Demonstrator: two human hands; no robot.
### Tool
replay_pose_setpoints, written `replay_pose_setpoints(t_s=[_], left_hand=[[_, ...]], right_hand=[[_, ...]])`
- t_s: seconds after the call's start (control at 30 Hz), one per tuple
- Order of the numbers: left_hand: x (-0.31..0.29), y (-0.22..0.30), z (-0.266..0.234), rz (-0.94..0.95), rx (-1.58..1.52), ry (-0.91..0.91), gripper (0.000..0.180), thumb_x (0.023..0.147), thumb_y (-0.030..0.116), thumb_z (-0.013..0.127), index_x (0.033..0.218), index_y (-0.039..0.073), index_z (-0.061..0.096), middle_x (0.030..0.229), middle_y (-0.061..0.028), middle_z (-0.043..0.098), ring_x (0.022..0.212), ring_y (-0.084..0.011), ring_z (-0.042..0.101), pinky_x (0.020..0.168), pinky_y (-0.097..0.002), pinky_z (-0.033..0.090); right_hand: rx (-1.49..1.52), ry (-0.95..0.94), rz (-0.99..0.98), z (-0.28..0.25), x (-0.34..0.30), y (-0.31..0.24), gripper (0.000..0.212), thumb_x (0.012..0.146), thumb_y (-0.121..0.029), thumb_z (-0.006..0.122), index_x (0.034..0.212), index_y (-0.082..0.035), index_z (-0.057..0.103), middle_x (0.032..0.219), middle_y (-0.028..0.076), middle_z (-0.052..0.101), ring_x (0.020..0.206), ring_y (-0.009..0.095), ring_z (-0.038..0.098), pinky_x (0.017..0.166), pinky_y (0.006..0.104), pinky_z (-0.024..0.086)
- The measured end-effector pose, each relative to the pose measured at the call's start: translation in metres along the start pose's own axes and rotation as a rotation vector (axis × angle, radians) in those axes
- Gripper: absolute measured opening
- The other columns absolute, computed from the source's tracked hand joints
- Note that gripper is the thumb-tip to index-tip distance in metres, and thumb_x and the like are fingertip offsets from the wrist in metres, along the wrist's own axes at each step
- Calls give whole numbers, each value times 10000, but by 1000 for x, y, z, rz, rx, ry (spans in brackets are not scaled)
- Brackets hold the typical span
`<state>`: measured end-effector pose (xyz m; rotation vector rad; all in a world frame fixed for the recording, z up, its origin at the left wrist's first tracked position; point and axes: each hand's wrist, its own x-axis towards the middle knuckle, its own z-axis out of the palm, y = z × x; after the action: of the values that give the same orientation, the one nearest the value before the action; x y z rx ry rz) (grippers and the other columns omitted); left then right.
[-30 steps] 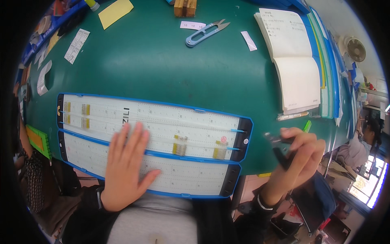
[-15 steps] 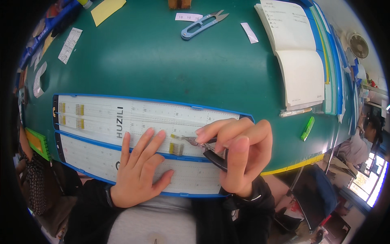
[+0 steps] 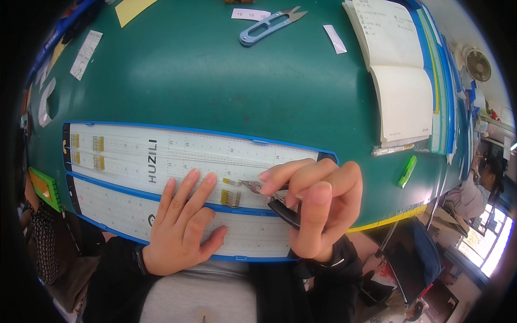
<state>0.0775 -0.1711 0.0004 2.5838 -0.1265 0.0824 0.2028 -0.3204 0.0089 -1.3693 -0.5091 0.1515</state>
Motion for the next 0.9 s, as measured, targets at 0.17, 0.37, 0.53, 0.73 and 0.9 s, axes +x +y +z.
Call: replay_pose_setpoints(t_s=[0.17, 0.37, 0.53, 0.73, 0.9], left_hand=[[0, 1, -2, -11, 3, -9, 279, 760, 218, 610, 917, 67, 436, 1263, -180, 480, 1194, -333, 439, 1018, -451, 287], [1, -1, 0, -2, -8, -1, 289, 756, 217, 615, 920, 61, 435, 1263, -184, 477, 1189, -340, 440, 1014, -450, 295], [1, -1, -1, -4, 2, -4, 284, 758, 219, 612, 916, 64, 435, 1262, -181, 480, 1189, -337, 442, 1011, -448, 299], [0, -1, -1, -13, 19, -1, 257, 772, 225, 595, 898, 71, 432, 1259, -168, 490, 1189, -323, 448, 1009, -441, 303], [1, 0, -1, -11, 13, -14, 246, 777, 223, 587, 890, 72, 431, 1253, -165, 497, 1190, -317, 450, 1011, -439, 302]], right_hand=[[19, 20, 30, 2, 0, -2, 178, 922, -124, 383, 790, -41, 298, 643, 79, 433, 575, 155, 493, 618, 339, 488], [18, 54, 22, 0, 0, -1, 157, 906, -90, 380, 785, -45, 292, 632, 74, 428, 562, 141, 465, 614, 330, 482], [30, 61, 31, 1, 0, -2, 149, 894, -72, 386, 785, -43, 288, 632, 76, 425, 560, 147, 461, 616, 341, 481], [40, 65, 28, 2, -1, -2, 144, 887, -63, 389, 787, -40, 288, 636, 81, 423, 554, 153, 458, 618, 349, 478], [21, 60, 29, 1, 0, -3, 145, 901, -79, 373, 789, -40, 290, 637, 83, 422, 556, 155, 472, 618, 347, 478]])
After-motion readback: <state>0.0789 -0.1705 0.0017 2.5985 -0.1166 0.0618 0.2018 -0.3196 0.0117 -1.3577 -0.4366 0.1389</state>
